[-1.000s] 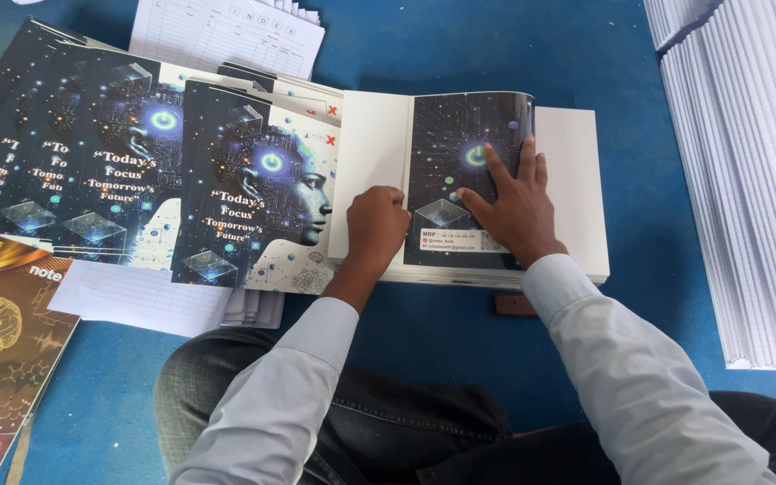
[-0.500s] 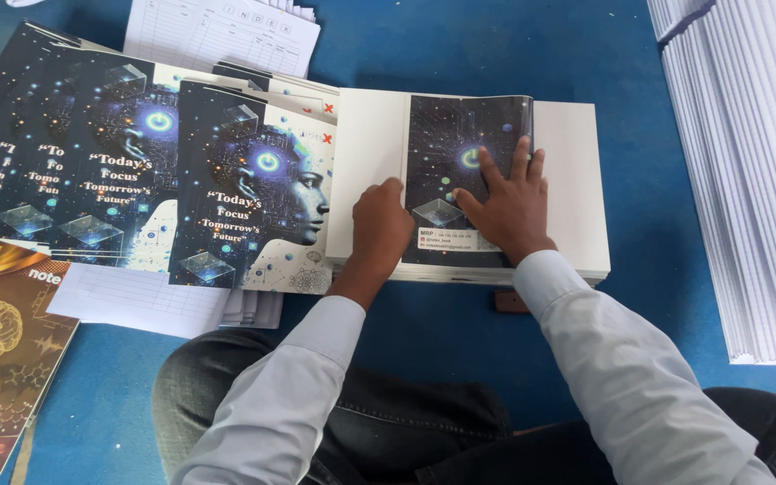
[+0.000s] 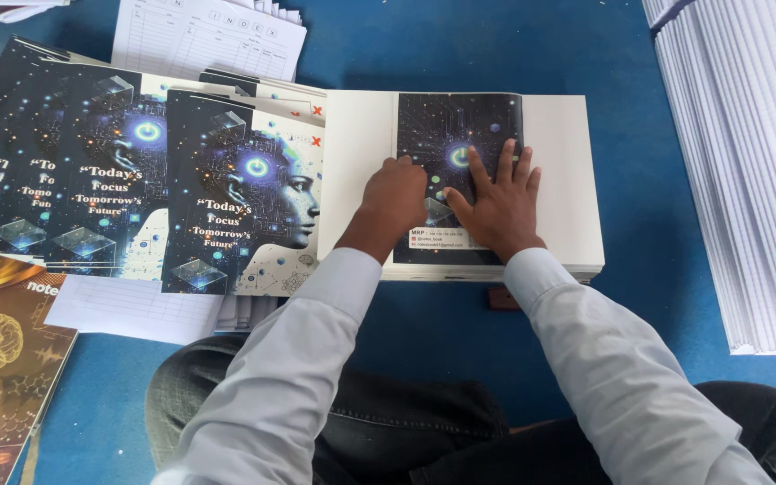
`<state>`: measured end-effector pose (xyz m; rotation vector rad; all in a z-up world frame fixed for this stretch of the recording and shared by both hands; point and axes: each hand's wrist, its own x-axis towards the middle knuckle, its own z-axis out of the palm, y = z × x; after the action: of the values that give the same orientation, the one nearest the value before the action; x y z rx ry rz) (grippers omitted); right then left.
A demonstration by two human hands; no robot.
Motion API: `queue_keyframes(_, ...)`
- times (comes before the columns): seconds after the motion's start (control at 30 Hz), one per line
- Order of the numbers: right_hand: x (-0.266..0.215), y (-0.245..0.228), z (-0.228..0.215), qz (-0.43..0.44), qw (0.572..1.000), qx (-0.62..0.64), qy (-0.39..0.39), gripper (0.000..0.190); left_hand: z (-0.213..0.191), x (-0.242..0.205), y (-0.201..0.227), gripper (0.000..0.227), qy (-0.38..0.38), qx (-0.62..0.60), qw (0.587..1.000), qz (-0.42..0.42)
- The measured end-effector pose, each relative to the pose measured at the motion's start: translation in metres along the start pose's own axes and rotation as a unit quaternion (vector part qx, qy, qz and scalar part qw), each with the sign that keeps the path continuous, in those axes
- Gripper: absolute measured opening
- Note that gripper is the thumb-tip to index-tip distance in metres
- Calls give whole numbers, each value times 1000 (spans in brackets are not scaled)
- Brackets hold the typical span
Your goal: The person inserts printed book covers into the front of a stack of blank notebooks. They repeatedly pick a cover, open the notebook, slide the cover in, and smooth it into place. The process is repeated for multiple notebooks.
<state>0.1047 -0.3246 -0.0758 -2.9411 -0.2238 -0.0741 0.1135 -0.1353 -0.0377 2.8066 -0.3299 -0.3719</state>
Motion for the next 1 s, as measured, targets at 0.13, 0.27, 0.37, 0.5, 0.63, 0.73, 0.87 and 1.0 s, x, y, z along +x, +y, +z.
queue_keyframes(0.13,-1,0,4,-1,1000,6,2,80,-3,4,14,36,-16,13,1000,-21)
queue_keyframes(0.27,-2,-1,5,2,1000,10,9,79,-2,8,22,52,4,31,999,-22)
queue_keyframes(0.37,-2,-1,4,7,1000,19,4,79,-3,8,24,62,4,36,999,-18)
queue_keyframes(0.5,0,3,0,13,998,56,-21,77,-10,6,26,70,-32,55,998,-23)
queue_keyframes(0.63,8,11,-18,18,994,90,-62,70,-11,3,27,65,-27,50,998,-30)
queue_keyframes(0.73,7,26,-50,-27,990,106,-86,60,-10,5,28,61,-25,52,998,-28)
queue_keyframes(0.87,-8,28,-91,-48,986,31,-160,36,-6,6,27,57,-22,49,998,-27)
queue_keyframes(1.0,-35,24,-115,-68,969,-26,-237,32,-4,8,27,57,-30,50,998,-31)
